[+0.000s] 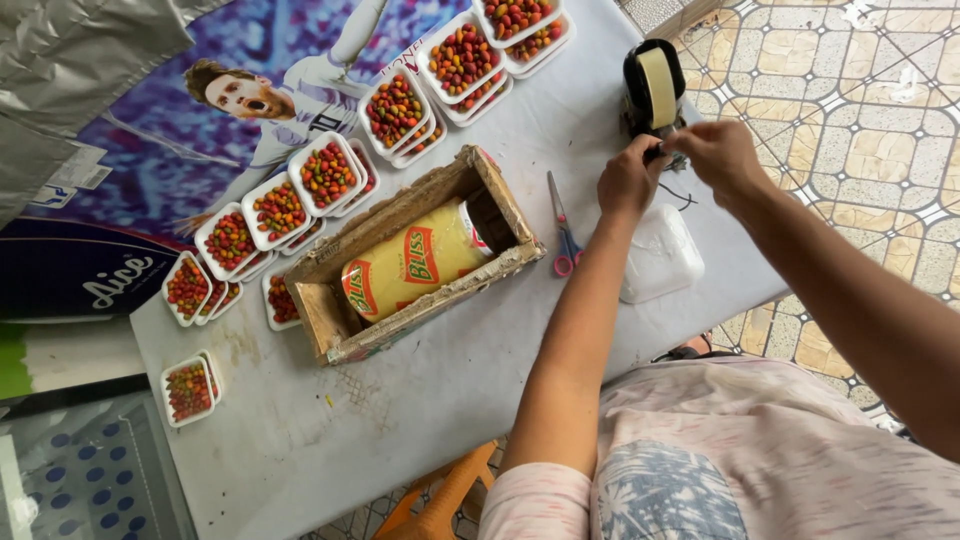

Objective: Manually wrapping small plastic trays of food items with plastic wrap and securing them with tape before placing them in a box.

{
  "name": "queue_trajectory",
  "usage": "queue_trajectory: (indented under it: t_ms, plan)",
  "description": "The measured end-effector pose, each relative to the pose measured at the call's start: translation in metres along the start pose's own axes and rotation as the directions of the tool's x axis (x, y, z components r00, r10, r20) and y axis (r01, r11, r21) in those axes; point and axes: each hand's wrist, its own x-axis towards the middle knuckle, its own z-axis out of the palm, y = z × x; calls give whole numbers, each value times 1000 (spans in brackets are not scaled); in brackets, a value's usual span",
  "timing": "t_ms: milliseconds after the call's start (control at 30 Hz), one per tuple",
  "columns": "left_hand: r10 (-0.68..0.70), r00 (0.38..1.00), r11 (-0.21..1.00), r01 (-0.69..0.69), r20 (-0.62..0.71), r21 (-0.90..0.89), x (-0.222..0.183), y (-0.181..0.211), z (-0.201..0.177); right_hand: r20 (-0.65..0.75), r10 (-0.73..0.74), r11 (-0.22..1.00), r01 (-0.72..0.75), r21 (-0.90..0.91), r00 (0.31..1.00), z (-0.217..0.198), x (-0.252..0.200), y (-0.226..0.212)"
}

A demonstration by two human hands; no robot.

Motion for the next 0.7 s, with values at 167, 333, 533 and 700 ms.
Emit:
queue_trajectory:
  t_ms: [167, 333, 533, 700]
  plan:
    - [-16, 1000, 999, 16, 5, 47, 2, -1, -1, 18, 42, 999, -42, 11, 999, -9, -29, 48]
    - [-3, 1000, 1000, 4, -27, 25, -3, 8, -3, -21, 81, 991, -79, 107, 996, -11, -66, 66]
    - [-148, 980, 984, 133, -132, -116, -4, -2, 19, -14, 66, 983, -63, 173, 998, -3, -69, 83]
    - [-266, 898, 475, 439, 351, -763, -8, -3, 32, -27, 95, 976, -87, 199, 995, 1, -64, 102]
